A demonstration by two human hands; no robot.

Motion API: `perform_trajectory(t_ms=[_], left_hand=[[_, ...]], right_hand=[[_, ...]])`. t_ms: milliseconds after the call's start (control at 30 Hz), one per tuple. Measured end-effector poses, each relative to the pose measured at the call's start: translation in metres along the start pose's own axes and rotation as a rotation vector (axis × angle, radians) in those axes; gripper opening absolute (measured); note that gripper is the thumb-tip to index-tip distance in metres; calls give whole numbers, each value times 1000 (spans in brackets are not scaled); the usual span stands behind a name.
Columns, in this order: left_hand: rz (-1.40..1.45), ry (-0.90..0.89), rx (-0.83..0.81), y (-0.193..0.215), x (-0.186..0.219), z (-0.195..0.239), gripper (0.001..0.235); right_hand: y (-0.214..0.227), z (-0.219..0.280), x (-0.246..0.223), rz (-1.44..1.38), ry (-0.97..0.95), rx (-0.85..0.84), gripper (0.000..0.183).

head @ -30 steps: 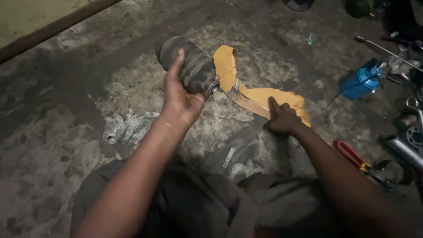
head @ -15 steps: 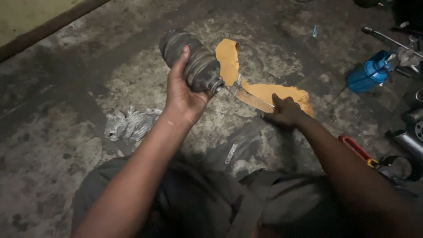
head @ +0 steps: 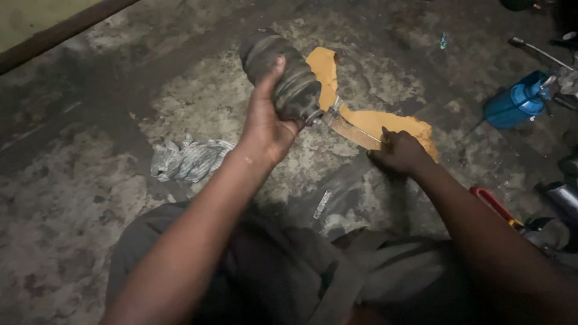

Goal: The person sits on the floor and cleans a cylindrical, ribbed mechanical part, likely a CV joint boot, by hand. They repeatedly rub the part with a dark substance and wipe it with a yellow cloth, rotating the object to clean different sections.

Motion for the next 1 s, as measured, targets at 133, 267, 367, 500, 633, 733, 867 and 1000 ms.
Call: perform_trajectory(t_ms=[133, 267, 367, 500, 633, 733, 867, 1000], left_hand=[[-71, 36, 84, 10, -8, -4, 83], [-188, -23, -65, 0, -6, -7, 82], [-284, -97, -162, -9, 0, -5, 81], [-473, -160, -96, -16, 12, -2, 84], [-888, -230, -125, -35, 21, 9, 101], [-1143, -359, -269, -54, 20, 21, 95], [-1410, -657, -478, -79, 16, 45, 86], [-1465, -808, -561, -93, 17, 66, 82]], right_hand=[[4, 8, -3, -38, -28, 6, 81], [6, 5, -8, 7, -46, -11, 77], [12, 2, -6, 21, -78, -41, 77], [35, -1, -2, 49, -137, -94, 66], [98, 1, -28, -152, 33, 106, 62], [168, 24, -58, -422, 137, 228, 61], [261, 89, -118, -393, 286, 418, 50], [312, 143, -175, -193, 453, 492, 35]])
Point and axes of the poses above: each hand's wrist, its own z-axis away from the middle knuckle, its own y-axis out of the back of the hand, x = y × z, the point moved 10 cm from there along -z, towards the middle knuckle, and after that the axes turned 8 degrees about z, right-handed, at the moved point
